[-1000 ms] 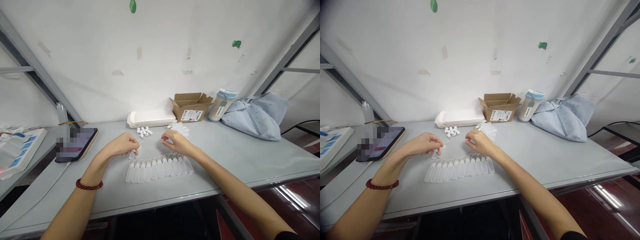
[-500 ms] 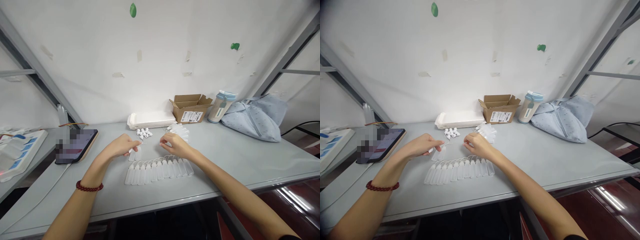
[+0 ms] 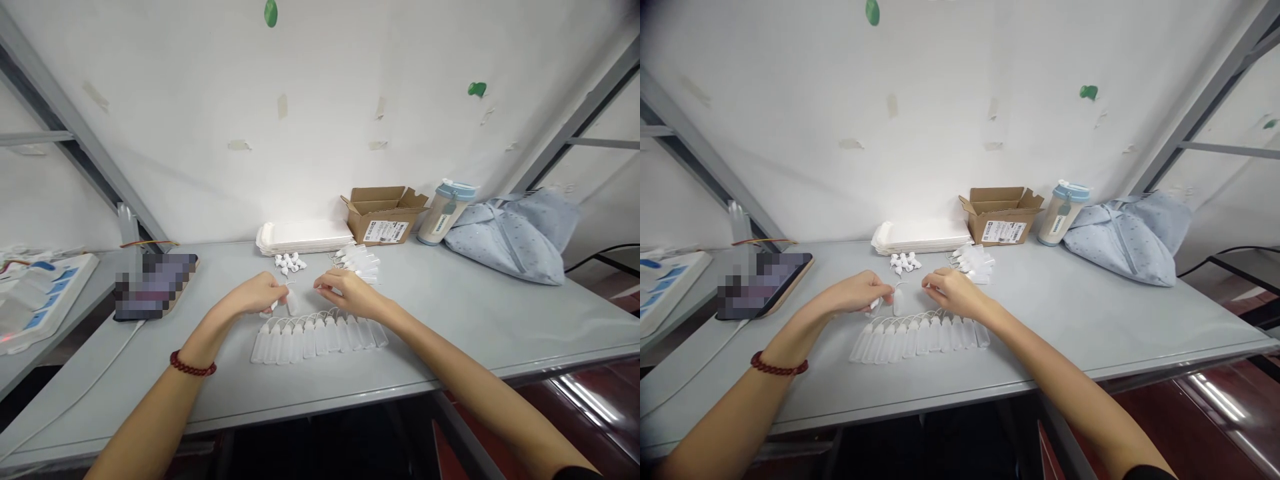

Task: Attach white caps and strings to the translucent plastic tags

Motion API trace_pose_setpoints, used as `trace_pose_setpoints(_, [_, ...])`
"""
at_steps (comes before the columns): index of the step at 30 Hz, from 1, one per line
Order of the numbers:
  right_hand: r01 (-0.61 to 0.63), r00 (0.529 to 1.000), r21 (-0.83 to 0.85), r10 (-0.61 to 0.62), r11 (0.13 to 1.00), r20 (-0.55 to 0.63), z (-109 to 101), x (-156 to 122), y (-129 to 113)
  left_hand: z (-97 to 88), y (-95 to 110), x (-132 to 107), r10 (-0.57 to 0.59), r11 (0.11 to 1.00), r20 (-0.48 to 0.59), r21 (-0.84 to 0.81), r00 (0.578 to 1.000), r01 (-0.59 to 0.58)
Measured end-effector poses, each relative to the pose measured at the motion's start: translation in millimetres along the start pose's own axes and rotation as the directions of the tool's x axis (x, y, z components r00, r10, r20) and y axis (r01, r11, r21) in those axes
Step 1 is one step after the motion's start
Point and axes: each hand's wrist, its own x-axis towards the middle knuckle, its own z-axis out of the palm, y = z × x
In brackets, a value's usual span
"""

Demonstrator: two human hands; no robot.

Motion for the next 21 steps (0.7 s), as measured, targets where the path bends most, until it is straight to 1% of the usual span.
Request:
trace_pose_setpoints(4, [-0.02,0.999,0.04,0.017,0.999,0.051,1.0,-0.4,-4.1,9.6,2.2,2.5,0.062,0.993,0.083,-0.102,0.995,-0.053])
trace_pose_setpoints(7, [-0.017,0.996,0.04,0.013,0.999,0.094,3.6,-0.4,-4.8,15.8,5.0,3.7,0.122,0.979,0.106,-0.178,0.987,-0.101])
trace_pose_setpoints(10, [-0.031,0.989,0.018,0.028,0.999,0.143,7.1,-0.6,-3.5,17.9,6.0,4.5,0.181,0.963,0.107,-0.223,0.978,-0.154])
trace_pose_setpoints(13, [-0.053,0.984,-0.008,0.053,0.999,0.171,9.2,-0.9,-2.0,15.8,4.9,4.8,0.215,0.939,0.048,-0.286,0.976,-0.193])
trace_pose_setpoints(15, [-0.071,0.981,-0.013,0.073,0.997,0.181,8.9,-1.0,-1.7,13.9,3.9,4.9,0.235,0.904,-0.007,-0.367,0.972,-0.221])
trace_pose_setpoints(18, [-0.097,0.976,-0.019,0.098,0.995,0.195,5.7,-1.2,-2.5,12.7,3.3,5.8,0.261,0.807,-0.084,-0.527,0.962,-0.265])
trace_pose_setpoints(21, [-0.084,0.965,-0.028,0.089,0.996,0.246,1.9,-1.2,-4.5,13.6,3.3,8.5,0.259,0.695,-0.171,-0.65,0.951,-0.306])
